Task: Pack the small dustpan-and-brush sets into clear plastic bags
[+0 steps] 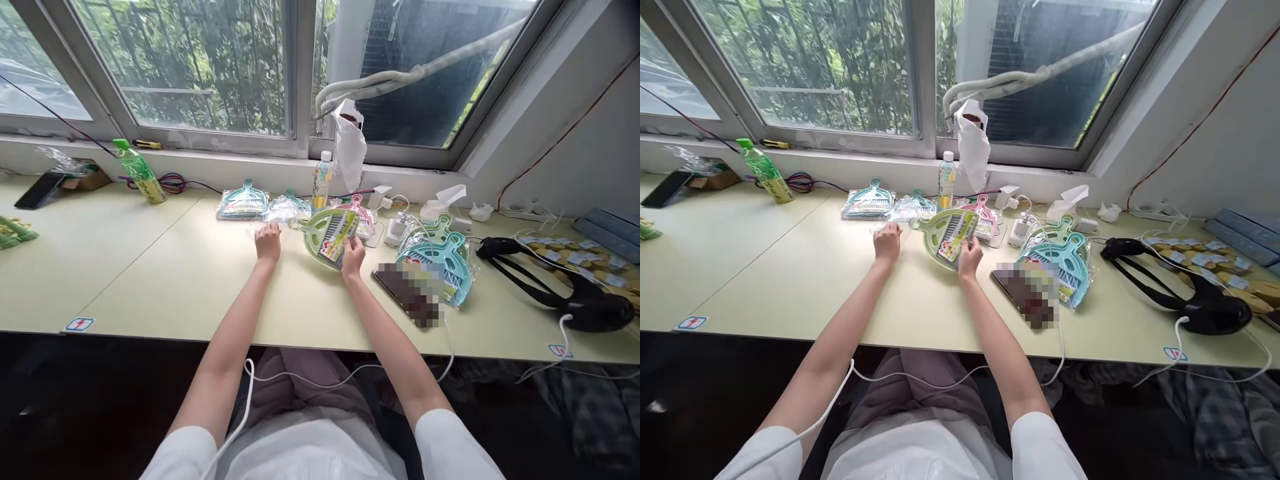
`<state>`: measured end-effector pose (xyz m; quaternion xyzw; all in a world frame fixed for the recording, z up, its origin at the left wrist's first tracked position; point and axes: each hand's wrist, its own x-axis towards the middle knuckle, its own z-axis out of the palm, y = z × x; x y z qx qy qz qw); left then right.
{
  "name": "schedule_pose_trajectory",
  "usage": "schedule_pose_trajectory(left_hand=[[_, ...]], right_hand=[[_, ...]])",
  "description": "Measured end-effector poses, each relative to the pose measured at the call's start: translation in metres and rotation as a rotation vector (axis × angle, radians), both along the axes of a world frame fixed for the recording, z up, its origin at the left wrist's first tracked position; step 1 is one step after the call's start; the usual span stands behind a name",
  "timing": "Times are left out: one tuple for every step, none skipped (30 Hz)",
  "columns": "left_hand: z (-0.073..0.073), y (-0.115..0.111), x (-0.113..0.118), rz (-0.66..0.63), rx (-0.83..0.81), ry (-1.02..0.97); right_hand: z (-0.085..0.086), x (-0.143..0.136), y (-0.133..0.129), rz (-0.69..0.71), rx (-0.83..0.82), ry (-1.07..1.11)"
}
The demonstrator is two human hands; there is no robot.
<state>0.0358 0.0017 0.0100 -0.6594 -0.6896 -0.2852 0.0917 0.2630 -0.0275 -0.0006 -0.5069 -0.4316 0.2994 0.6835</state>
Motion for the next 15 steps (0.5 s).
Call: schedule_pose_trajectory(left_hand=[[-0.001, 0.000, -0.003, 0.013, -0.001, -0.035], [-0.002, -0.001, -0.008, 0.022, 0.002, -0.071], [-0.002, -0.003, -0.013, 0.023, 0.009, -0.100], [-0.002, -0.004, -0.019, 0.019, 0.021, -0.121], [-0.002, -0.006, -0.024, 0.013, 0.036, -0.132], [-0.002, -0.007, -0.029, 0.007, 0.051, -0.137], [-0.002, -0.008, -0.032, 0.002, 0.064, -0.137], [-0.002, -0.008, -0.033, -0.007, 0.071, -0.131], [-0.002, -0.008, -0.034, -0.019, 0.073, -0.119], [-0.002, -0.008, -0.033, -0.036, 0.070, -0.098], [-0.003, -0.008, -0.031, -0.058, 0.060, -0.068], [-0.004, -0.008, -0.029, -0.084, 0.040, -0.035], [-0.004, -0.008, -0.027, -0.111, 0.014, -0.006], [-0.005, -0.008, -0.025, -0.135, -0.016, 0.013], [-0.006, -0.008, -0.024, -0.154, -0.046, 0.017]], right_hand=[[0.000, 0.003, 0.003, -0.028, -0.012, 0.035], [0.000, 0.005, 0.005, -0.041, -0.027, 0.074], [-0.001, 0.005, 0.007, -0.035, -0.041, 0.115], [-0.001, 0.005, 0.009, -0.010, -0.050, 0.157], [-0.002, 0.004, 0.010, 0.029, -0.054, 0.196], [-0.002, 0.001, 0.011, 0.070, -0.053, 0.230], [-0.003, -0.001, 0.010, 0.107, -0.052, 0.257], [-0.003, -0.004, 0.009, 0.139, -0.052, 0.274], [-0.003, -0.007, 0.008, 0.162, -0.052, 0.280], [-0.002, -0.009, 0.006, 0.176, -0.051, 0.281], [-0.001, -0.011, 0.004, 0.177, -0.051, 0.280], [0.000, -0.013, 0.002, 0.170, -0.049, 0.279], [0.001, -0.013, 0.000, 0.158, -0.044, 0.278], [0.002, -0.013, -0.001, 0.140, -0.037, 0.275], [0.003, -0.013, -0.002, 0.123, -0.029, 0.269]])
